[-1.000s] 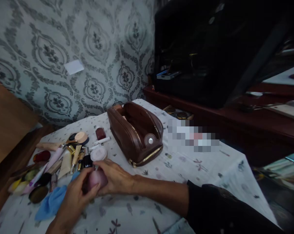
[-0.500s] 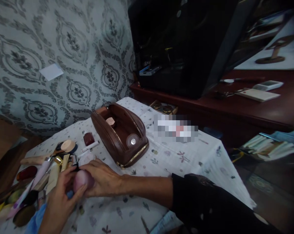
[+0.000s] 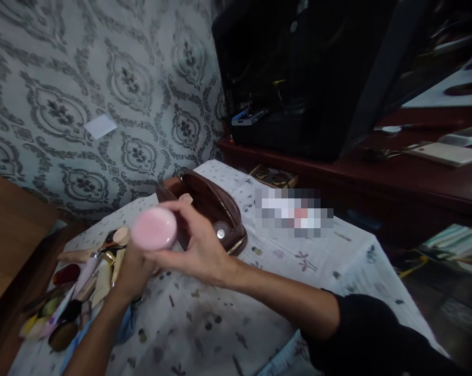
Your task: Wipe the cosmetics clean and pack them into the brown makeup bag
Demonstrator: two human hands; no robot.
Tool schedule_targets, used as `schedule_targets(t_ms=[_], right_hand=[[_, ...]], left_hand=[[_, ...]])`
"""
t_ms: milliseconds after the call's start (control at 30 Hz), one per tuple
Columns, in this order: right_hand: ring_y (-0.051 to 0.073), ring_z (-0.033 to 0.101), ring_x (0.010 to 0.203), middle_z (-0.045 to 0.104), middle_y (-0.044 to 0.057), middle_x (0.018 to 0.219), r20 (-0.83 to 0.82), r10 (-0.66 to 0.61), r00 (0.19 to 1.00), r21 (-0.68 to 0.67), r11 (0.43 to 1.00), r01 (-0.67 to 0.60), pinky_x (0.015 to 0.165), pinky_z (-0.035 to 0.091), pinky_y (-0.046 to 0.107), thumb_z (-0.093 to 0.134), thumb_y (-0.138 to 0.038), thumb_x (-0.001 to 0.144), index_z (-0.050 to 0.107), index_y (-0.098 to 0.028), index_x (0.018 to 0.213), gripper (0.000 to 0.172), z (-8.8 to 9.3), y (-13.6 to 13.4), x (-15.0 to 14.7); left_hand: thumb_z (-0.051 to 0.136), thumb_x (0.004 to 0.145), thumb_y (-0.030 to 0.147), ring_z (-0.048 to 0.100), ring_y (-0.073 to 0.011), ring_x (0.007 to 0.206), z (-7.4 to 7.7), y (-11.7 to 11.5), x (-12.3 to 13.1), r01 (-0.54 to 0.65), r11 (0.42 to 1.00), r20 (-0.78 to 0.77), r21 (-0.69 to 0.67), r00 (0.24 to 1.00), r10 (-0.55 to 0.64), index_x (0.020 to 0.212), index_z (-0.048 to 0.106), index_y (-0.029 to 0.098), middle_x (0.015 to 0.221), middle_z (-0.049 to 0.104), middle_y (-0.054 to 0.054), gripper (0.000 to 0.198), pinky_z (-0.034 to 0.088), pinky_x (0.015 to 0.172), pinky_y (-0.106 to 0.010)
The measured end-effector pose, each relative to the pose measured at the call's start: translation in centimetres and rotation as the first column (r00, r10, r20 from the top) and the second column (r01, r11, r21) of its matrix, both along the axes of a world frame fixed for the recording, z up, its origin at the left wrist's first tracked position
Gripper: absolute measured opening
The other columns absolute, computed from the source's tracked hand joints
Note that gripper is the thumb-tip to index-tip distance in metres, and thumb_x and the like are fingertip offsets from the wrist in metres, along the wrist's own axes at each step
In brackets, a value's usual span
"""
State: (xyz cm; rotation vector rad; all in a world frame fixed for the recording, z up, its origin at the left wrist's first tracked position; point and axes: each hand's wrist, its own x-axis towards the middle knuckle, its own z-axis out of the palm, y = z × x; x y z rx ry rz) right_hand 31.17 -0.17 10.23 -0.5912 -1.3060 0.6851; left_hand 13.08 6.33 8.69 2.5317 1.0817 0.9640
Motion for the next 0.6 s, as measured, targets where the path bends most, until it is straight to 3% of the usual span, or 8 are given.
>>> schedule_targets(t_ms=[100,167,233,333,400,500,600], right_hand=[[0.021,0.062,0.11,0.064,0.008,0.12,-0.039,-0.061,0.997,-0.051,0.997,0.059,0.095,0.05,0.033,0.075,-0.036,0.078,0.052,-0.019,0.12,0.051,1.0,1.1,2.1],[0.022,0.061,0.113,0.062,0.009,0.124,0.079,-0.144,0.986,-0.101,0.983,0.151,0.098,0.048,0.034,0.072,-0.035,0.081,0.05,-0.017,0.125,0.053,1.2,2.5,3.3],[0.023,0.061,0.114,0.063,0.011,0.123,0.298,-0.191,0.935,-0.199,0.946,0.256,0.099,0.046,0.035,0.071,-0.03,0.081,0.052,-0.014,0.126,0.051,1.2,4.0,4.2],[0.024,0.062,0.112,0.066,0.012,0.119,0.588,-0.119,0.8,-0.371,0.839,0.398,0.097,0.046,0.034,0.071,-0.027,0.082,0.057,-0.011,0.122,0.045,1.0,5.9,4.9],[0.026,0.064,0.11,0.067,0.013,0.118,0.669,-0.041,0.742,-0.464,0.757,0.46,0.094,0.048,0.033,0.074,-0.026,0.08,0.058,-0.011,0.122,0.048,0.8,6.9,4.9],[0.03,0.067,0.103,0.07,0.015,0.111,0.688,0.029,0.725,-0.543,0.684,0.488,0.087,0.051,0.035,0.079,-0.027,0.077,0.063,-0.008,0.117,0.048,0.1,8.4,4.6],[0.027,0.067,0.102,0.068,0.012,0.114,0.681,0.021,0.732,-0.562,0.656,0.504,0.087,0.055,0.04,0.071,-0.033,0.088,0.064,-0.011,0.117,0.037,-0.9,9.9,3.9]], left_hand=[[0.046,0.092,0.026,0.055,-0.0296,0.123,-0.2,0.2,2.4,0.096,0.988,-0.139,0.119,0.987,-0.079,0.124,0.059,0.016,0.124,0.063,-0.013,0.036,0.045,0.108,-0.051],[0.041,0.094,0.017,0.05,-0.0275,0.132,0.1,-0.2,3.4,0.143,0.971,-0.216,0.194,0.971,-0.099,0.134,0.054,0.017,0.134,0.058,-0.014,0.042,0.042,0.112,-0.05],[0.039,0.095,0.013,0.045,-0.0247,0.138,0.2,-0.8,3.6,0.147,0.963,-0.217,0.225,0.971,-0.098,0.141,0.048,0.02,0.144,0.051,-0.013,0.048,0.039,0.116,-0.048],[0.037,0.095,0.01,0.042,-0.0224,0.141,-0.1,-1.2,3.0,0.145,0.96,-0.173,0.24,0.979,-0.104,0.143,0.044,0.023,0.147,0.049,-0.011,0.05,0.037,0.118,-0.046],[0.036,0.095,0.008,0.04,-0.0218,0.143,-0.6,-1.3,2.7,0.146,0.958,-0.14,0.246,0.984,-0.114,0.143,0.043,0.023,0.148,0.048,-0.012,0.05,0.037,0.119,-0.047],[0.035,0.095,0.007,0.038,-0.0215,0.145,-1.3,-1.2,2.7,0.154,0.96,-0.087,0.236,0.987,-0.137,0.143,0.043,0.021,0.148,0.047,-0.013,0.051,0.036,0.119,-0.048],[0.035,0.093,0.005,0.038,-0.022,0.145,-1.8,-1.1,3.0,0.144,0.964,-0.033,0.224,0.99,-0.14,0.142,0.044,0.021,0.148,0.048,-0.013,0.052,0.035,0.12,-0.05]])
